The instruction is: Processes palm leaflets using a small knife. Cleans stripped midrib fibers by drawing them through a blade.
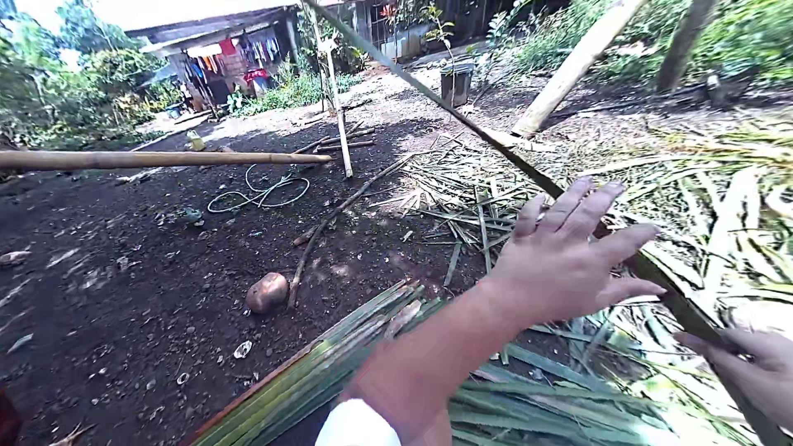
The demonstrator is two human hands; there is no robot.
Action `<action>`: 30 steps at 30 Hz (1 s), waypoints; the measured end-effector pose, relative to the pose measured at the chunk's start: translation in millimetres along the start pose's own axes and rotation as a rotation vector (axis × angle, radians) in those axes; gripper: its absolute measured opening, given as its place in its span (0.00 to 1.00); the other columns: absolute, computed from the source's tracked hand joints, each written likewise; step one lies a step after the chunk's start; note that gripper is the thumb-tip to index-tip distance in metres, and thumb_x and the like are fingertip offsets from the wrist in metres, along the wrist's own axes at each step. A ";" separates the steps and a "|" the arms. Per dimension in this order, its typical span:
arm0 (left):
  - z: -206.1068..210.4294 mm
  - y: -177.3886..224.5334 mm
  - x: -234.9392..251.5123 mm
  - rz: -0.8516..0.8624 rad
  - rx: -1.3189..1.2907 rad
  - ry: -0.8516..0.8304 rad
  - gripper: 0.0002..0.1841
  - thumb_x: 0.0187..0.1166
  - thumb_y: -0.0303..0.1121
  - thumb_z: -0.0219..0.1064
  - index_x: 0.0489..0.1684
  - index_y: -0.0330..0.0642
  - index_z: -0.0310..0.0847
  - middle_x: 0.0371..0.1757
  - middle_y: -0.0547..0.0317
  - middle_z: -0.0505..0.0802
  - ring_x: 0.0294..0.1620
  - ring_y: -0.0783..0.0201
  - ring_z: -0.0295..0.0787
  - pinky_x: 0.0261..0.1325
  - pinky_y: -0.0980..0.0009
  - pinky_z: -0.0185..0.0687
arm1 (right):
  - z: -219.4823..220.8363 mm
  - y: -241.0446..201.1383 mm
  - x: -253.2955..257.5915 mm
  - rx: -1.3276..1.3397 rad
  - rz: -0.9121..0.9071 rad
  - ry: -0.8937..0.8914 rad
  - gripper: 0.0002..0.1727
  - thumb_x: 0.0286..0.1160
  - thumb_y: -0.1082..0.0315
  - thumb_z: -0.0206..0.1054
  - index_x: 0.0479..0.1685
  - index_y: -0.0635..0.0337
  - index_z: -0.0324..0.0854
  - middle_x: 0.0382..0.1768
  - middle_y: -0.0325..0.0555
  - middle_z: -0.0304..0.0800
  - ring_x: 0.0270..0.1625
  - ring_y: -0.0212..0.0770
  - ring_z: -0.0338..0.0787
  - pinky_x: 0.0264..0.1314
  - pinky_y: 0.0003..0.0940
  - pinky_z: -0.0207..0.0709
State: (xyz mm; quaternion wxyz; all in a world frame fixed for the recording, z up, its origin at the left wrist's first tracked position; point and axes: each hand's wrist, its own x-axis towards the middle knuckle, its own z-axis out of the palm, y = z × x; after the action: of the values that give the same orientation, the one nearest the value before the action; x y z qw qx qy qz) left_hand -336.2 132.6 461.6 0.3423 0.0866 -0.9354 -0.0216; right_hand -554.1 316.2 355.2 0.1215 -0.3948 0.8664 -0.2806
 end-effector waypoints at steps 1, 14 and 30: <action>22.9 2.5 -14.1 0.017 -0.157 0.226 0.18 0.76 0.45 0.72 0.61 0.52 0.91 0.78 0.55 0.84 0.85 0.53 0.71 0.86 0.47 0.61 | 4.2 5.7 3.5 0.130 0.013 0.045 0.27 0.85 0.53 0.65 0.58 0.76 0.83 0.53 0.78 0.85 0.58 0.70 0.86 0.63 0.73 0.72; 120.6 64.0 -76.8 -0.499 -1.143 -0.778 0.22 0.96 0.40 0.47 0.74 0.29 0.71 0.52 0.42 0.93 0.48 0.56 0.93 0.59 0.56 0.85 | -16.5 -20.7 -12.7 1.222 0.124 0.612 0.11 0.90 0.59 0.60 0.62 0.50 0.74 0.29 0.32 0.85 0.15 0.22 0.76 0.14 0.17 0.72; 98.1 38.5 -68.9 -0.547 -1.155 -0.754 0.20 0.96 0.41 0.45 0.62 0.36 0.77 0.31 0.63 0.79 0.26 0.72 0.70 0.34 0.73 0.70 | -39.2 -7.8 -21.4 1.234 0.073 0.727 0.07 0.90 0.56 0.59 0.57 0.43 0.72 0.22 0.28 0.77 0.13 0.23 0.70 0.15 0.18 0.70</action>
State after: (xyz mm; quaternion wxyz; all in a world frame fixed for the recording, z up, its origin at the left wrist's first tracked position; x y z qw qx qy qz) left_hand -353.3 180.9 346.6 -0.0288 0.1091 -0.7742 -0.6228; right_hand -552.2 343.4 391.4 0.0356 -0.1065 0.5480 -0.8289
